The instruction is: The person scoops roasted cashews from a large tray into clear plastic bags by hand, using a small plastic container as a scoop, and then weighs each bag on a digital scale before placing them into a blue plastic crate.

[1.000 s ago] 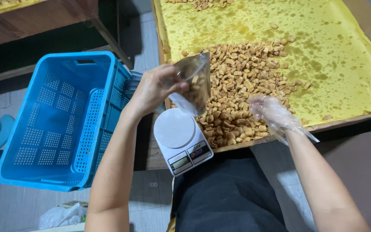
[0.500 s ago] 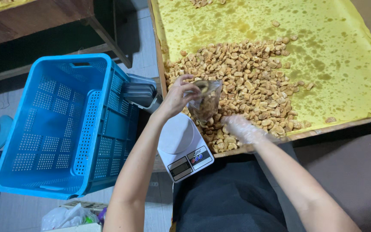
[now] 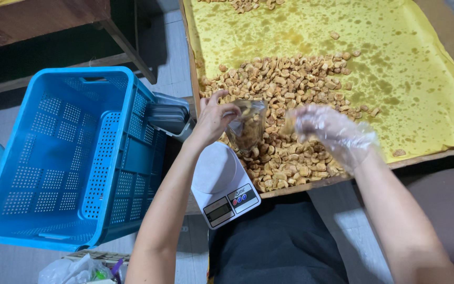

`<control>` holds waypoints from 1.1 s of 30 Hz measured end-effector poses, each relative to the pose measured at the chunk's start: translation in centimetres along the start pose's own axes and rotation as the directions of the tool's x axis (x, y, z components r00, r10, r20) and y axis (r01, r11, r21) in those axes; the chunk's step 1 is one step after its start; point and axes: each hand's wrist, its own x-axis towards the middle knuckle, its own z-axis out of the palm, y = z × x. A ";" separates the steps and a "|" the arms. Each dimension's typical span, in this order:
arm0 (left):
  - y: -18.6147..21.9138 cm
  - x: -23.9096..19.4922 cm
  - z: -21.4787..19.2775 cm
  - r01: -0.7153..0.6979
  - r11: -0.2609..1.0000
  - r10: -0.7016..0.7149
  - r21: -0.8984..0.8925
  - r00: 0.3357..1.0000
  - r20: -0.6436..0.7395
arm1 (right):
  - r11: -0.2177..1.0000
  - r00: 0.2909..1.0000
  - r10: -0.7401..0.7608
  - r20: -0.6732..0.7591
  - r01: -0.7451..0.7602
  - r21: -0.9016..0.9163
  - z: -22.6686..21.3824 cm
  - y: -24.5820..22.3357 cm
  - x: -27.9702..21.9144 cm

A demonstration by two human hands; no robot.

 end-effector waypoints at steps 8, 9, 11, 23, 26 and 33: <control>0.3 -0.4 0.4 0.029 0.999 -0.030 -0.042 1.000 -0.004 | 0.445 0.859 -0.361 0.364 0.502 -0.742 5.2 -7.1 9.4; 0.2 -0.4 0.4 0.033 0.999 -0.033 -0.040 0.999 -0.006 | 0.214 0.820 -0.308 0.482 0.554 -0.805 5.8 -7.0 10.8; 0.0 -0.5 0.5 0.005 0.996 -0.006 -0.087 1.000 -0.012 | 0.138 0.822 -0.235 0.518 0.556 -0.820 6.5 -6.6 12.3; 0.2 -0.6 0.5 0.043 0.990 -0.045 -0.132 0.999 -0.012 | 0.237 0.882 -0.152 0.446 0.471 -0.850 6.8 -6.5 13.8; 0.1 -0.6 0.7 0.045 0.989 -0.047 -0.144 0.999 -0.009 | 0.075 0.893 -0.102 0.438 0.446 -0.892 7.7 -6.3 13.1; 0.4 -0.6 0.5 0.036 0.988 -0.037 -0.149 0.999 -0.008 | -0.464 0.903 0.012 0.430 0.386 -0.798 11.2 -6.5 11.8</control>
